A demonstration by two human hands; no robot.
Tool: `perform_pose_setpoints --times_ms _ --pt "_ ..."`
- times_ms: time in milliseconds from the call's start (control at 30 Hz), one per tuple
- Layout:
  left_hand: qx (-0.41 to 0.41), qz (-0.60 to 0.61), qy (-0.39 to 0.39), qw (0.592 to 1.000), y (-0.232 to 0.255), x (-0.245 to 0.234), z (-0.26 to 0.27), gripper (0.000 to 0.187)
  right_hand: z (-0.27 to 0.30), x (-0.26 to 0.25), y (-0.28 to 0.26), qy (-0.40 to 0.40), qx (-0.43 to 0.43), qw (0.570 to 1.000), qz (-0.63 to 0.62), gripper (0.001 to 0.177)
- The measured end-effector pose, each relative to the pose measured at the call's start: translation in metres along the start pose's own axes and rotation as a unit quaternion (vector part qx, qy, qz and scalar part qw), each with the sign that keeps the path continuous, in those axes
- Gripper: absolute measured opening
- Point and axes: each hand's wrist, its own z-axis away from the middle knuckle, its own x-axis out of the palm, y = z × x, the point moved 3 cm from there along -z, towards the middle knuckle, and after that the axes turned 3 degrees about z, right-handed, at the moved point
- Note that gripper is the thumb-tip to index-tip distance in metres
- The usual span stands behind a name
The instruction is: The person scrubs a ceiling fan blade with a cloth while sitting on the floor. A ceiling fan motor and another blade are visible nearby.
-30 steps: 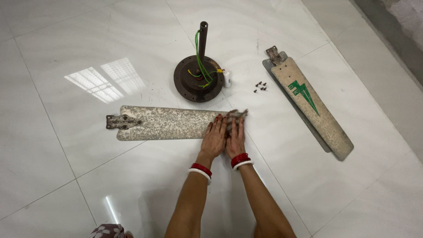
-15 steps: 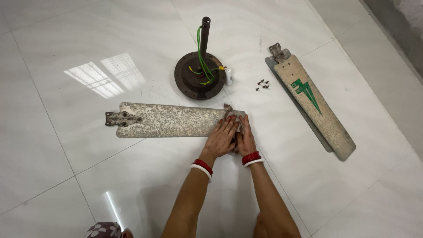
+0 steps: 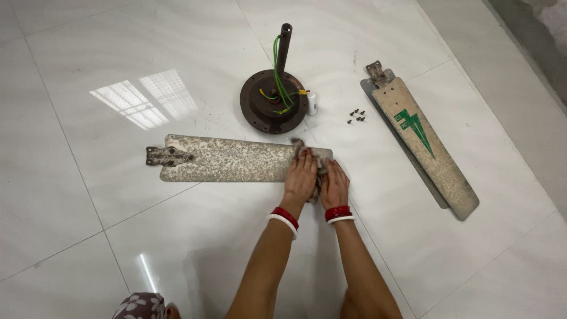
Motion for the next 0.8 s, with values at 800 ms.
perform_pose_setpoints --times_ms 800 --pt "-0.139 0.054 0.058 0.987 -0.096 -0.003 0.044 0.060 -0.032 0.046 -0.083 -0.069 -0.145 0.976 0.149 0.035"
